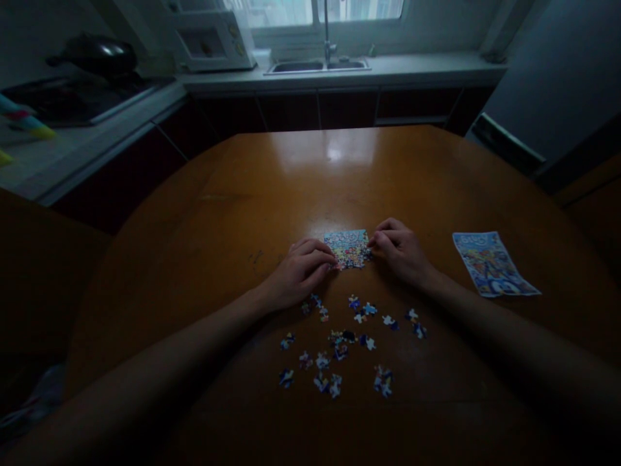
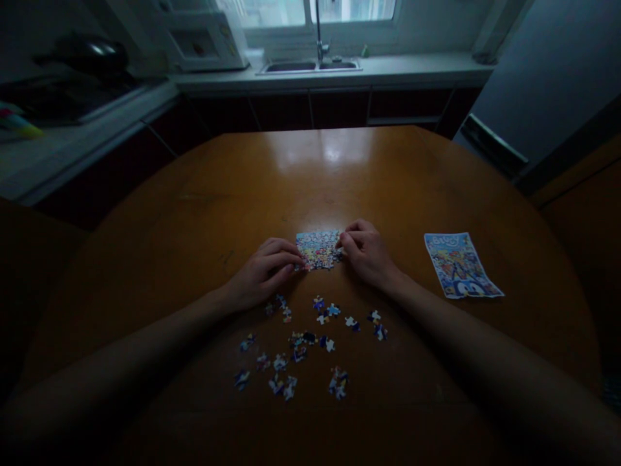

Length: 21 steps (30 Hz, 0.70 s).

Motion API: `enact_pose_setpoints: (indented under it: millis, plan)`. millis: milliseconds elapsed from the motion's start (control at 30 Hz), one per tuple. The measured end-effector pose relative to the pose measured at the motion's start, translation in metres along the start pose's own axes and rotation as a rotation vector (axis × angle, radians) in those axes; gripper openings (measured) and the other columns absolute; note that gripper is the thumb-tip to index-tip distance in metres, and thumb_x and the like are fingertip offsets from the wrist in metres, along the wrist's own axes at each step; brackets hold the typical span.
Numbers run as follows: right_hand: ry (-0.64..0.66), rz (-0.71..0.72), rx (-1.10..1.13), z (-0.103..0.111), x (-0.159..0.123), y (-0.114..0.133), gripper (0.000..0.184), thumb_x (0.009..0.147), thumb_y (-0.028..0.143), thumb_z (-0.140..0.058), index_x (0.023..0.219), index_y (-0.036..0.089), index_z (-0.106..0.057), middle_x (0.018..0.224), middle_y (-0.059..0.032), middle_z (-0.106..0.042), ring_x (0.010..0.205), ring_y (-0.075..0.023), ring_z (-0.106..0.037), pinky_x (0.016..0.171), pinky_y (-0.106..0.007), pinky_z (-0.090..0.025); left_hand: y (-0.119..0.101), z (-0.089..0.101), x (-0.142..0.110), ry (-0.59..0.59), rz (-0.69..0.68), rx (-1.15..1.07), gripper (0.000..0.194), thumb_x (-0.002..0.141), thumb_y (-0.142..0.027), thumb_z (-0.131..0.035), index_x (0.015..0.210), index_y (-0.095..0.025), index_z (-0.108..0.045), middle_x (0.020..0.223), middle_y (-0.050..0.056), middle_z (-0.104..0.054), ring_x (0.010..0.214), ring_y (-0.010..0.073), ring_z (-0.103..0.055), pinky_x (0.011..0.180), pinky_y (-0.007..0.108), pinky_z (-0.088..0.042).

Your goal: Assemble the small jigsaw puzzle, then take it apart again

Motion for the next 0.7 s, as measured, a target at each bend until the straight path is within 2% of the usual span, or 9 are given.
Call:
enact_pose_setpoints:
  millis: [200, 367, 567, 700]
  plan:
    - [0.136, 0.13, -0.034, -0.005, -0.003, 0.011, 0.029, 0.096, 0.025, -0.054, 0.079, 0.021, -0.077, 0.102, -0.0082, -0.063, 0.099, -0.0232, -0.058, 0.089, -0.042, -0.046, 0.0, -0.001, 0.001, 0.006, 0.011, -0.002, 0.025, 0.101, -0.02, -0.048, 0.108, -0.022, -0.072, 0.112, 0.006, -0.066, 0.111, 0.0209, -0.058, 0.101, 0.041, -0.044]
    - [0.233, 0.226, -0.117, -0.008, -0.005, 0.016, 0.024, 0.092, 0.022, -0.06, 0.075, 0.024, -0.077, 0.11, -0.0071, -0.065, 0.099, -0.0237, -0.055, 0.09, -0.044, -0.045, -0.001, 0.0, 0.002, -0.006, 0.002, 0.001, 0.025, 0.101, -0.021, -0.048, 0.107, -0.021, -0.072, 0.11, 0.007, -0.066, 0.109, 0.0209, -0.058, 0.1, 0.041, -0.045]
    - [0.049, 0.066, -0.015, -0.002, -0.001, 0.007, 0.03, 0.094, 0.023, -0.053, 0.076, 0.021, -0.076, 0.099, -0.0087, -0.066, 0.099, -0.0246, -0.061, 0.089, -0.044, -0.047, 0.0, 0.0, 0.001, -0.01, 0.013, 0.001, 0.025, 0.101, -0.021, -0.048, 0.106, -0.022, -0.073, 0.11, 0.007, -0.066, 0.109, 0.0211, -0.058, 0.1, 0.041, -0.045]
    - [-0.017, 0.011, 0.021, 0.0, 0.0, 0.004, 0.03, 0.095, 0.027, -0.053, 0.075, 0.02, -0.075, 0.095, -0.0084, -0.066, 0.095, -0.024, -0.063, 0.086, -0.042, -0.049, 0.001, 0.0, 0.0, -0.017, 0.017, -0.001, 0.025, 0.101, -0.021, -0.048, 0.107, -0.021, -0.072, 0.11, 0.007, -0.066, 0.11, 0.0211, -0.058, 0.1, 0.042, -0.045]
Point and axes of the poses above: each hand's wrist, its own x-axis towards the middle knuckle, its own z-axis out of the back of the hand, y = z × x, the point moved 4 cm from there along x, towards the middle knuckle
